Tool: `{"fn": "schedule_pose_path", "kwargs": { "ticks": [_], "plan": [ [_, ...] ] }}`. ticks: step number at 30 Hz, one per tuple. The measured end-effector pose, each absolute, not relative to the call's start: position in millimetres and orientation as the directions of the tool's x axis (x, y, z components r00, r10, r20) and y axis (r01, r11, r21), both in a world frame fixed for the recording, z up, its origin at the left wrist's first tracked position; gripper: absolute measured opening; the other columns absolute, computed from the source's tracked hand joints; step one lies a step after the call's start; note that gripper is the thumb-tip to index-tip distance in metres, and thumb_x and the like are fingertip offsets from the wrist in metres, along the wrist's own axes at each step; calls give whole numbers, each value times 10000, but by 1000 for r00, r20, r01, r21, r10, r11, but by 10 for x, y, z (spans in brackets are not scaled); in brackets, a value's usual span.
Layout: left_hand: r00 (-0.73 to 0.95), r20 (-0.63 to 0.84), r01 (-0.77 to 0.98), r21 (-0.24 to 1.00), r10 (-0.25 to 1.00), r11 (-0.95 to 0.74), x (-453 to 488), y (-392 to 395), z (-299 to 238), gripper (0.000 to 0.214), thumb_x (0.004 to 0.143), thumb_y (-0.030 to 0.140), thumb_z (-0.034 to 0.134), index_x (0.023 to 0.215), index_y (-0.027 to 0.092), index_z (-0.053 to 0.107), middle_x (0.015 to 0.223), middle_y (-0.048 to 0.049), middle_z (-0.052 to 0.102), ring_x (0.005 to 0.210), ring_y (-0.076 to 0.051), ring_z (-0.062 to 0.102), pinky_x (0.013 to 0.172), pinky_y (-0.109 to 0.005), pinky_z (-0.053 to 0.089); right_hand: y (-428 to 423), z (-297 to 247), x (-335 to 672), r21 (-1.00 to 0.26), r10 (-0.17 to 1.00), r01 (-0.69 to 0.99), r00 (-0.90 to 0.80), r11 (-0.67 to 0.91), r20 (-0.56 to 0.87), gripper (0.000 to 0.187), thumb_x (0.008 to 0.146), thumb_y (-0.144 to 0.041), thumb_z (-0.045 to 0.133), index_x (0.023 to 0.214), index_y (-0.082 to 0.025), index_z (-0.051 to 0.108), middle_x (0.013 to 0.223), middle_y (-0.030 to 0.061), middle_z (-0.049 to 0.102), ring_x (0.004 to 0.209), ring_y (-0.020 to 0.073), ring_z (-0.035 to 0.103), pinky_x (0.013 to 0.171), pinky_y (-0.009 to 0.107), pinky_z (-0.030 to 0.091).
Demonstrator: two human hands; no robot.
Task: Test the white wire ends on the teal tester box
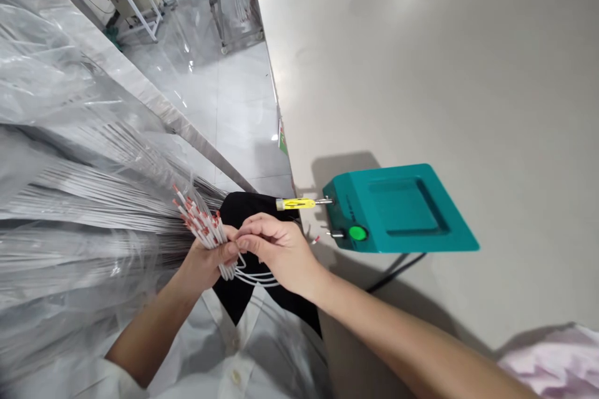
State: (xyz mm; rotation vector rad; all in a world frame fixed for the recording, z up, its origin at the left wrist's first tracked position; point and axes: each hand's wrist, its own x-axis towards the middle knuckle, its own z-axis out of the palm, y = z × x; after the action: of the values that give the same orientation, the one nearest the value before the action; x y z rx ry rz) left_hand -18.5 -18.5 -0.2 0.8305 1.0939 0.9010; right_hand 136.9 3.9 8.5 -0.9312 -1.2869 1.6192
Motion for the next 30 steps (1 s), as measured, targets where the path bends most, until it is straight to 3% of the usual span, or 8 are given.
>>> {"fn": "schedule_pose_path", "kwargs": {
  "ticks": [5,8,15,18,21,23,25,30],
  "plan": [
    [114,-338,-177,918,934,354,-103,-214,-8,292,691,407,691,716,120,640,503,30,460,458,-53,379,441,-199,286,28,27,1381,-988,966,-19,-209,153,153,115,808,-252,587,772,-201,683,734,28,629,629,109,584,518,229,492],
    [78,-311,-55,947,947,315,-79,-223,37,291,744,408,639,725,117,657,491,24,461,456,-61,395,440,-204,302,39,42,1437,-913,914,180,-253,365,316,157,846,-189,519,790,-205,665,730,35,651,669,124,605,586,251,514],
    [15,-315,50,948,949,314,-29,-245,184,380,692,481,648,684,101,664,422,30,442,387,-58,385,373,-195,292,82,20,1532,-501,701,496,-422,709,574,190,821,-146,470,772,-186,649,743,60,668,664,149,613,585,272,508],
    [-67,-314,44,947,947,317,27,-258,211,364,673,470,662,667,106,658,428,28,456,391,-63,396,381,-201,318,92,22,1554,-311,587,532,-493,787,642,150,799,-159,510,761,-191,652,720,58,664,661,160,613,603,287,506],
    [-143,-304,65,947,942,315,43,-255,190,295,709,409,649,670,116,649,454,24,491,411,-68,426,418,-204,359,70,64,1562,-240,507,486,-548,840,666,97,771,-153,555,758,-194,642,677,47,648,634,159,605,604,292,497],
    [-171,-290,84,948,942,307,17,-246,157,257,744,374,628,697,122,647,488,21,525,419,-65,442,438,-203,373,47,105,1558,-302,514,433,-547,849,661,100,767,-135,545,750,-196,622,676,42,641,627,152,598,583,280,490],
    [-152,-269,103,953,951,285,-24,-240,122,242,768,361,611,727,126,653,501,20,540,423,-65,455,450,-203,379,35,142,1550,-476,620,397,-489,785,614,121,788,-123,507,751,-196,597,699,43,632,630,141,585,554,264,480],
    [-111,-254,101,959,961,265,-70,-254,101,269,776,380,604,755,118,662,539,-9,576,432,-73,472,436,-208,374,60,167,1519,-903,935,294,-261,313,239,175,882,-227,438,849,-190,606,701,28,614,555,110,557,522,253,476]
  ]
}}
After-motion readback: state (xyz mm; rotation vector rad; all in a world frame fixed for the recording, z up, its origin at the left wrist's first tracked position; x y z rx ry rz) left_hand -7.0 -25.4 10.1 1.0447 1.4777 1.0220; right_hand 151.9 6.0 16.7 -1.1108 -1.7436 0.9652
